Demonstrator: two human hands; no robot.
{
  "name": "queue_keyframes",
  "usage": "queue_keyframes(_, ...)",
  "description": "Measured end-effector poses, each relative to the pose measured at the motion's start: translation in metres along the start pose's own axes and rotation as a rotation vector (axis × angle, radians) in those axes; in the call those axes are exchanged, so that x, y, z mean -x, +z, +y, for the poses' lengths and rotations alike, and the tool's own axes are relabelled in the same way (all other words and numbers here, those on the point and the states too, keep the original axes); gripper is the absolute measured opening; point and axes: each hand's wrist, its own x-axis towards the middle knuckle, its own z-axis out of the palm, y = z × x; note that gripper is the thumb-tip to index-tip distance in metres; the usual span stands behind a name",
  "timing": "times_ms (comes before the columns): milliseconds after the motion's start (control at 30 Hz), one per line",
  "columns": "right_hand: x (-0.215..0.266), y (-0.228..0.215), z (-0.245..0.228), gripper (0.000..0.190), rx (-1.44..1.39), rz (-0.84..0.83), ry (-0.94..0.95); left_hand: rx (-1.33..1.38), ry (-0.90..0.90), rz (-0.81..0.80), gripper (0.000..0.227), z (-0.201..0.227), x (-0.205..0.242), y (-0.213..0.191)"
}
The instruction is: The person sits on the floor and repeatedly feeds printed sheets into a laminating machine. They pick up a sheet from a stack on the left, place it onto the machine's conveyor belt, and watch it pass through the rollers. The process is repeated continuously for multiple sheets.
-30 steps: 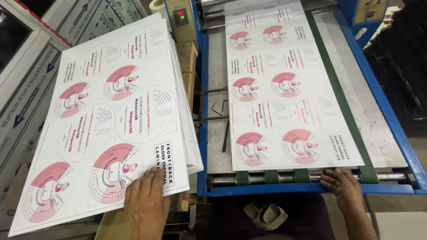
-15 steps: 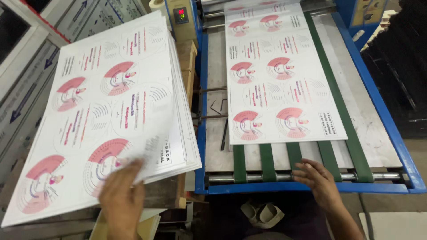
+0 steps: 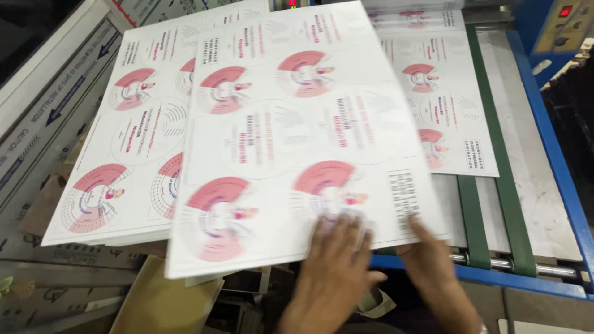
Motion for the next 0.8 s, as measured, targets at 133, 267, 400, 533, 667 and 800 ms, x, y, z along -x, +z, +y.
queue_keyframes(133,-0.023,-0.057,-0.049,0.041,0.255,0.298,-0.184,-0.121,-0.244,-0.042,0.057,-0.034,0.019,-0.038)
queue_keyframes(267,-0.046,-0.135,-0.070,0.037,0.235,0.263,-0.487,-0.344,-0.378,-0.008,0.066,-0.094,0.021,-0.049)
queue_keyframes(400,-0.060,-0.202,-0.073,0.035,0.309,0.488,-0.592,-0.462,-0.310,0.034,0.045,-0.132,0.026,-0.043)
queue_keyframes(533,-0.068,-0.248,-0.078,0.037,0.340,0.550,-0.707,-0.553,-0.227,0.139,0.028,-0.142,0.034,-0.034)
queue_keyframes(667,-0.068,-0.266,-0.075,0.033,0.381,0.526,-0.783,-0.484,-0.236,0.205,0.024,-0.142,0.036,-0.035)
queue_keyframes(800,-0.041,-0.269,-0.063,0.031,0.400,0.528,-0.745,-0.424,-0.225,0.246,0.041,-0.140,0.036,-0.043)
